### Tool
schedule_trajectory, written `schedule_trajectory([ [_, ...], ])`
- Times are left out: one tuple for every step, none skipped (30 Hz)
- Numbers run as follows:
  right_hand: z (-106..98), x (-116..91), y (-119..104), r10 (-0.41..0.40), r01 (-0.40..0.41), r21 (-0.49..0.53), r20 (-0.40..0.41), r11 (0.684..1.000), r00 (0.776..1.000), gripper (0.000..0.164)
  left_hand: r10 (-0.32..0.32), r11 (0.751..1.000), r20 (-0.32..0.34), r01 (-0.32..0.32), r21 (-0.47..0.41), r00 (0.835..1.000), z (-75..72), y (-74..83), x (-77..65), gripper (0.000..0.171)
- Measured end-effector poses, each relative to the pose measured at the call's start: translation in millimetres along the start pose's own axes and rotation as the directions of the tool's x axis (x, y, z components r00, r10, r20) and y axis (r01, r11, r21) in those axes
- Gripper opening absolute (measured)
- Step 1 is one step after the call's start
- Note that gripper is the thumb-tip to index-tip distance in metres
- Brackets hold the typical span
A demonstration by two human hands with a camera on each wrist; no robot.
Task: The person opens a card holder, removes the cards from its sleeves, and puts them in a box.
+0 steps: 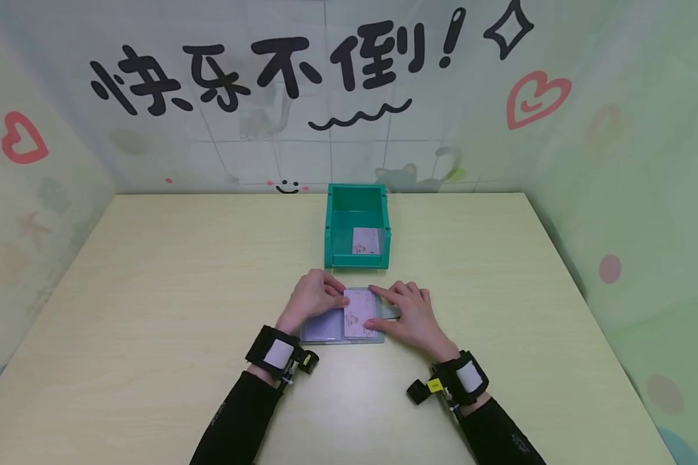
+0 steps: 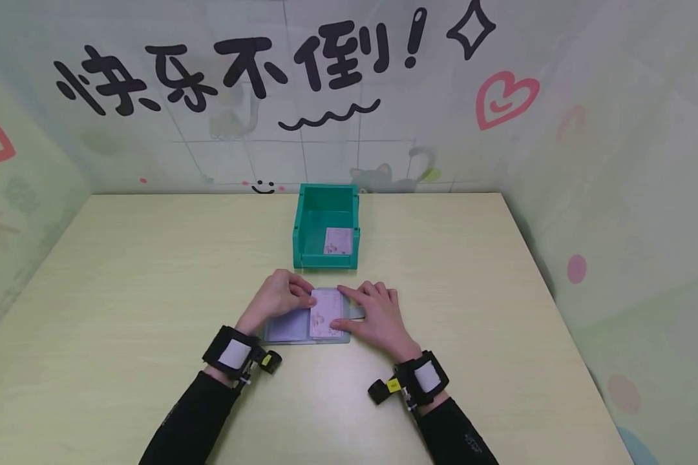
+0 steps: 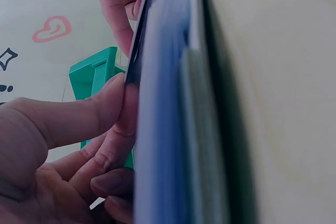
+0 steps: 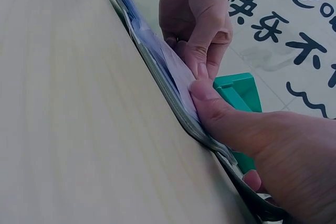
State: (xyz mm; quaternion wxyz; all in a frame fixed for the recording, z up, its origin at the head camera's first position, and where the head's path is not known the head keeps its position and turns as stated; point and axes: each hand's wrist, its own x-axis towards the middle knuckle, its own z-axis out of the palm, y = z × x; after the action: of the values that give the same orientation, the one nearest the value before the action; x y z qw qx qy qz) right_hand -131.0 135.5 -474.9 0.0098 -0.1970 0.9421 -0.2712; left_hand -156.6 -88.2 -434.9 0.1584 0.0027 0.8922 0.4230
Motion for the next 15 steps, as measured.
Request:
schedule_trajectory([
  [-0.5,-0.1,-0.3,0.002,-0.002,-0.001,0.002,1.0,1.0,0.071,0.0,1.0,0.002,0.0,0.0,1.0,-0.2,-0.1,0.4,0.022],
  [-0.9,-0.2,-0.6,0.005,-0.005,0.0,0.005,1.0,1.0,0.071,0.0,1.0,0.005,0.0,0.0,1.0,-0.3,-0.3,0.7,0.021],
  [-1.3,-0.3,-0.8,0.007,-0.007,0.0,0.007,1.0,1.0,0.071,-0.001,1.0,0.007,0.001,-0.001,1.0,-0.5,-0.3,1.0,0.021],
  [-1.5,-0.4,-0.9,0.009,-0.009,-0.001,0.008,1.0,1.0,0.071,0.0,1.0,0.011,0.0,-0.002,1.0,-0.6,-0.7,1.3,0.021],
  [-1.7,-0.4,-1.0,0.009,-0.009,0.0,0.01,1.0,1.0,0.071,0.0,1.0,0.014,0.0,-0.002,1.0,-0.8,-0.7,1.5,0.021],
  [-1.8,-0.4,-1.0,0.01,-0.01,0.0,0.012,1.0,1.0,0.071,-0.003,1.0,0.016,0.003,-0.003,1.0,-1.2,-0.5,1.5,0.021],
  [-1.8,-0.4,-1.0,0.01,-0.01,0.001,0.012,1.0,1.0,0.071,-0.006,1.0,0.018,0.006,-0.002,1.0,-1.5,-0.5,1.5,0.02],
  [-1.6,-0.3,-0.9,0.01,-0.01,0.0,0.013,1.0,1.0,0.071,-0.005,1.0,0.021,0.005,-0.001,1.0,-1.8,0.0,1.3,0.02],
  [-1.6,-0.3,-0.9,0.008,-0.008,0.0,0.012,1.0,1.0,0.071,-0.004,1.0,0.024,0.004,0.003,1.0,-2.3,0.6,0.9,0.02],
  [-1.2,-0.1,-1.1,0.007,-0.007,0.0,0.011,1.0,1.0,0.072,-0.004,1.0,0.028,0.004,0.009,1.0,-2.9,1.1,0.2,0.02],
  [-0.8,0.0,-1.3,0.006,-0.006,0.0,0.01,1.0,1.0,0.072,-0.005,1.0,0.031,0.004,0.016,0.999,-3.5,1.8,-0.6,0.019],
  [-0.6,0.1,-1.5,0.005,-0.005,-0.001,0.007,1.0,1.0,0.072,-0.006,1.0,0.034,0.005,0.025,0.999,-3.9,2.6,-1.4,0.019],
  [-0.4,0.2,-1.7,0.003,-0.003,-0.001,0.004,1.0,1.0,0.072,-0.007,0.999,0.037,0.005,0.034,0.999,-4.2,3.5,-2.1,0.019],
  [-0.2,0.2,-2.0,0.003,-0.003,-0.001,0.003,1.0,1.0,0.072,-0.005,0.999,0.04,0.003,0.045,0.999,-4.4,4.5,-2.9,0.019],
  [-0.1,0.2,-2.2,0.004,-0.004,0.001,0.002,1.0,1.0,0.072,-0.01,0.999,0.041,0.008,0.054,0.999,-4.6,5.2,-3.6,0.02],
])
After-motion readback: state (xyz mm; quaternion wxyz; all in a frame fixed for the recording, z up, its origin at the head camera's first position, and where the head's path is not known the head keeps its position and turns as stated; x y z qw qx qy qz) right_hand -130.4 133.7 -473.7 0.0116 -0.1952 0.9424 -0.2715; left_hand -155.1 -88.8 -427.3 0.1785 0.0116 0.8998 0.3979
